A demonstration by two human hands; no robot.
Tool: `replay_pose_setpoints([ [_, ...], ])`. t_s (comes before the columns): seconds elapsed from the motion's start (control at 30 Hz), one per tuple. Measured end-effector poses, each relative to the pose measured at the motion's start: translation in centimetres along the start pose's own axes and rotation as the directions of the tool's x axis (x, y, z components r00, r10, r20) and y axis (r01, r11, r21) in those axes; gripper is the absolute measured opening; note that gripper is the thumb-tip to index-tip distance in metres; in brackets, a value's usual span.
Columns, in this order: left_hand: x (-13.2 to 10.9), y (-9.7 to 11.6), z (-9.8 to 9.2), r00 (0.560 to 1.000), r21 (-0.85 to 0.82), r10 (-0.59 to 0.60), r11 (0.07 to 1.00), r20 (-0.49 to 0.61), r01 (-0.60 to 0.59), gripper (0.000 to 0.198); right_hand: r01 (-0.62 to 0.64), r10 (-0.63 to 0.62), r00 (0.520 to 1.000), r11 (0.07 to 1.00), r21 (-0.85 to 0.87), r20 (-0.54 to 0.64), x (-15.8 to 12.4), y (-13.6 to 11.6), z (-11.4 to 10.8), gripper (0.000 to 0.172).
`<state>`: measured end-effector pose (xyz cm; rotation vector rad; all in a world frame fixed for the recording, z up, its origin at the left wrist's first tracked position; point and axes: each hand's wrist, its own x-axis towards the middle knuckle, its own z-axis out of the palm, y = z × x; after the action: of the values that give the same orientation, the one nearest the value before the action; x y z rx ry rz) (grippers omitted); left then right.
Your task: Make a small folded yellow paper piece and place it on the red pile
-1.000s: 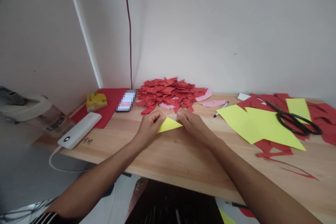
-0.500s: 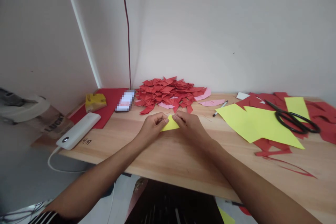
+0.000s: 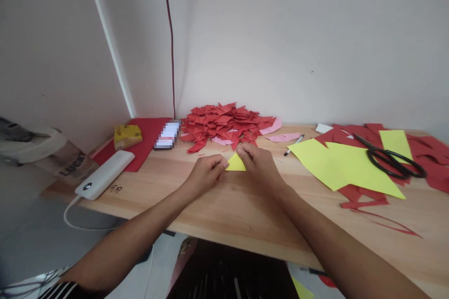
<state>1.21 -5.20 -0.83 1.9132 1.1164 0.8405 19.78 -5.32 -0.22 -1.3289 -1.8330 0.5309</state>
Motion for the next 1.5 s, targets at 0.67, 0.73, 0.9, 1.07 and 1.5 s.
replay_pose_setpoints([
  [0.67,0.3,-0.3,0.2,0.996,-0.004,0.075,0.997,0.038,-0.075,0.026,0.031,-0.031,0.993,0.999,0.007,0.111,0.0,0.4,1.0,0.041],
  [0.73,0.4,-0.5,0.3,0.996,-0.024,0.077,0.997,0.046,-0.076,0.023,0.041,-0.041,0.992,0.999,0.007,0.123,-0.2,0.1,1.3,0.041],
  [0.9,0.4,-0.7,0.5,0.997,-0.092,0.052,0.995,0.052,-0.047,0.026,0.046,-0.045,0.989,0.999,-0.007,0.140,-0.3,-0.2,1.5,0.040],
  [1.07,0.6,-0.5,0.3,0.999,-0.154,0.041,0.987,-0.002,-0.041,0.030,0.022,-0.023,0.988,1.000,0.006,0.152,-0.3,-0.6,1.2,0.036],
  [1.5,0.6,-0.8,0.0,0.987,-0.148,0.039,0.987,-0.157,-0.062,0.028,-0.064,0.053,0.980,0.997,0.050,0.190,-0.2,-0.3,0.8,0.034],
])
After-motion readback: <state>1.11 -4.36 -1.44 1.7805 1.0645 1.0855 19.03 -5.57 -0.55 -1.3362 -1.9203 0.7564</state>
